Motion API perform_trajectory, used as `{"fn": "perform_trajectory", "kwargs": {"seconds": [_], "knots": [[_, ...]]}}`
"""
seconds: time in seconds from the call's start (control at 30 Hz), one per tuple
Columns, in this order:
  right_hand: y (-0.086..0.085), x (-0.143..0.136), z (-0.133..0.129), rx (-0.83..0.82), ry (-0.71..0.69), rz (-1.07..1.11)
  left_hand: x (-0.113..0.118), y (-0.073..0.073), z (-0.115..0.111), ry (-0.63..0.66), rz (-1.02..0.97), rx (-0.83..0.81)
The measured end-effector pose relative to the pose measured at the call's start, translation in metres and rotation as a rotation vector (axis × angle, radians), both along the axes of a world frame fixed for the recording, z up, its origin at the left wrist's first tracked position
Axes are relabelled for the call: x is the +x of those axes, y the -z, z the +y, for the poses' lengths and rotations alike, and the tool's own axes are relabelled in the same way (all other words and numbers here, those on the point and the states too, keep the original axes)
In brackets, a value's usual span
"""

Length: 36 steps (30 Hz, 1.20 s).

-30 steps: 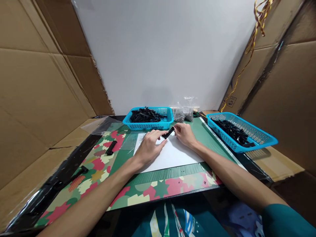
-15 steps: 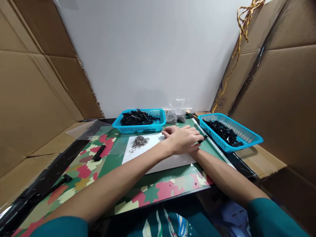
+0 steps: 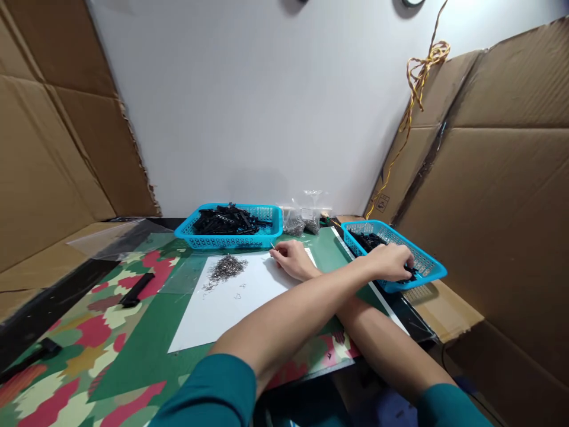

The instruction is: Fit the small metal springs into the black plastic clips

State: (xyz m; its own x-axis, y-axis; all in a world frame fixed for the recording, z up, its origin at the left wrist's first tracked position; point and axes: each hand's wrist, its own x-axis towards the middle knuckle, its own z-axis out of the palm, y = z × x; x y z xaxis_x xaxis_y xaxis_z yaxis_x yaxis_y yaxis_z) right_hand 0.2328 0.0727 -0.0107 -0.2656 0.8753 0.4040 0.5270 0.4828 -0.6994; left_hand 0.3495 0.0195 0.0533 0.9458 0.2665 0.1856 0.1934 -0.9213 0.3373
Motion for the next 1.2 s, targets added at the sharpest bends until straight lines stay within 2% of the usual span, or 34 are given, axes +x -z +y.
{"fn": "perform_trajectory", "kwargs": {"seconds": [0.13,0.23,0.37,0.47,0.57,0.63,0.73,0.83,0.93,1.03,1.13,1.2], "knots": [[-0.002,0.000,0.001,0.032,-0.016,-0.039,0.030,-0.005,-0.002,-0.104,0.041,0.041],[-0.003,0.001,0.003,0.038,0.001,-0.055,0.037,0.002,0.000,-0.066,0.004,-0.021],[-0.004,0.002,0.004,0.025,0.001,-0.086,0.027,0.012,0.012,-0.021,-0.137,-0.169],[-0.004,0.002,0.005,0.028,0.001,-0.104,0.003,0.013,0.027,-0.012,-0.279,-0.200],[0.000,0.001,0.008,0.037,0.010,-0.140,-0.039,0.013,0.040,-0.025,-0.387,-0.128],[0.006,0.000,0.010,0.017,0.024,-0.184,-0.075,0.011,0.045,-0.104,-0.466,-0.052],[0.016,-0.002,0.010,0.024,0.047,-0.166,-0.138,0.005,0.046,-0.219,-0.479,0.057],[0.019,-0.001,0.002,0.042,0.026,-0.100,-0.210,-0.005,0.045,-0.299,-0.369,0.172],[0.014,0.002,-0.009,0.041,-0.008,-0.065,-0.286,-0.013,0.047,-0.509,-0.311,0.208],[0.007,0.002,-0.013,0.041,0.013,-0.034,-0.353,-0.017,0.060,-0.776,-0.335,0.213],[0.003,0.000,-0.012,0.030,0.036,-0.031,-0.399,-0.019,0.084,-1.053,-0.242,0.260],[0.002,-0.002,-0.011,0.026,0.020,-0.044,-0.415,-0.020,0.102,-1.186,-0.082,0.256]]}}
